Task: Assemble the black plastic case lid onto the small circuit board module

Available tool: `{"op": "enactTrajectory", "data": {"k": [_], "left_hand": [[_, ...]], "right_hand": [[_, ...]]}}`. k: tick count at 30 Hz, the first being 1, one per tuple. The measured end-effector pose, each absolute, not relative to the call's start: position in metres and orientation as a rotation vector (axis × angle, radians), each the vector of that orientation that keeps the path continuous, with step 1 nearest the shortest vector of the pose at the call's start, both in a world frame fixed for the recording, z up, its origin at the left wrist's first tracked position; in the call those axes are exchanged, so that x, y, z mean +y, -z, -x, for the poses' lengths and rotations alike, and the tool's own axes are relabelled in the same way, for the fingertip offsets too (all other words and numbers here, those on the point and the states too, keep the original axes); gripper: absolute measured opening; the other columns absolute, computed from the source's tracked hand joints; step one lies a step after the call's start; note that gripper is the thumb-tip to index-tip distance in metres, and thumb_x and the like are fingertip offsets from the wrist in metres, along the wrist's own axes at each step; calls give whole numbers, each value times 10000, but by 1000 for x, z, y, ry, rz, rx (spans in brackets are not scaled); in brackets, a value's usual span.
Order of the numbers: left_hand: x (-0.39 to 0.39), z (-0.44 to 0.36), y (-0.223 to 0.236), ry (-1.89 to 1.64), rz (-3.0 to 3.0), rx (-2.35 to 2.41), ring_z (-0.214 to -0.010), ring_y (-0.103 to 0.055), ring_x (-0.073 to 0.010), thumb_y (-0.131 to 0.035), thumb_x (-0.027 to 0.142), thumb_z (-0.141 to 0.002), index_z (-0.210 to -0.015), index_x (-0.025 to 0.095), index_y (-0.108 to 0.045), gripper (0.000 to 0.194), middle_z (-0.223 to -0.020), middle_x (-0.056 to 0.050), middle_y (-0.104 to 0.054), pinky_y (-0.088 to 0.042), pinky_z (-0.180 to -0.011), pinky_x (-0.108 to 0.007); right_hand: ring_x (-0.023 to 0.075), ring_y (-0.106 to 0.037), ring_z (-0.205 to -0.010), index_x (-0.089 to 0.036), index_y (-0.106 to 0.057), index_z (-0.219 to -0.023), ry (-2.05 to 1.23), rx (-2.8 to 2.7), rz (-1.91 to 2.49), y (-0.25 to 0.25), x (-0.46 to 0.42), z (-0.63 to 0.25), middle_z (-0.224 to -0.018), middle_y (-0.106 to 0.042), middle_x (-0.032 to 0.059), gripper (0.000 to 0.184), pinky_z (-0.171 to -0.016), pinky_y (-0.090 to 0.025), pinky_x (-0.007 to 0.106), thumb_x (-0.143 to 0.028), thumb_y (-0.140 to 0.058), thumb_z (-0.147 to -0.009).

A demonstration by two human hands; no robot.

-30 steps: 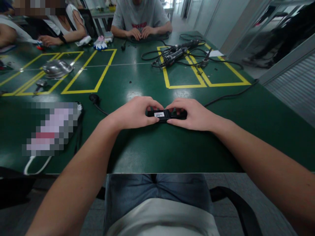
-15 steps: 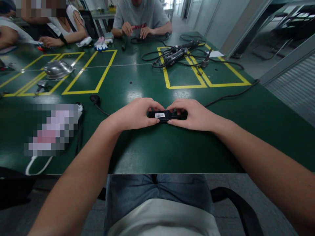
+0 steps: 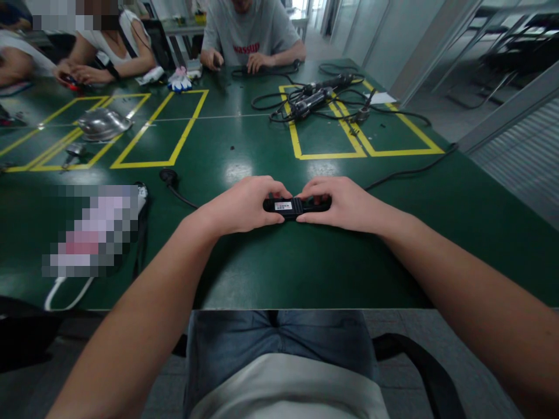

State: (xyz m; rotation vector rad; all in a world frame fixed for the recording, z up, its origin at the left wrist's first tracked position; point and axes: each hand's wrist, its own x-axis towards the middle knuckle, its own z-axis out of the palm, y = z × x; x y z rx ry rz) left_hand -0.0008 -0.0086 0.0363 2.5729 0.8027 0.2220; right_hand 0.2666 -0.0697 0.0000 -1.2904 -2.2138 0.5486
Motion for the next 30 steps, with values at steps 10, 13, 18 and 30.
{"op": "enactTrajectory", "data": {"k": [10,13,18,30], "left_hand": [[-4,-1,-30,-268,-2559,764,-972,-747,-256,-846,348,-895,-1250,216,-840,379,-1098,-60,-827,-566,-955,-377],[-3,-3,-26,-280,-2601,750,-990,-746,-270,-847,397,-901,-1219,210,-836,370,-1091,-72,-816,-563,-953,-387],[-2,-5,-20,-267,-2615,735,-966,-740,-269,-835,450,-918,-1158,192,-832,352,-1065,-82,-796,-557,-926,-389],[-6,-9,-21,-254,-2614,786,-963,-733,-282,-817,424,-904,-1089,178,-798,308,-1049,-89,-787,-539,-878,-392]], "right_hand": [[278,-763,-908,-223,-909,-1129,-483,-2260,1279,-1,-71,-265,-1095,-839,113,332,-843,-568,402,-491,-915,-933],[288,-766,-919,-230,-897,-1128,-456,-2272,1280,-1,-71,-263,-1070,-835,110,323,-843,-566,406,-491,-909,-937],[272,-723,-875,-209,-846,-1094,-422,-2280,1294,2,-71,-258,-1022,-800,99,330,-799,-540,383,-461,-917,-893],[250,-702,-834,-220,-811,-1127,-453,-2231,1226,4,-73,-257,-982,-794,74,285,-780,-517,373,-448,-802,-955]]}}
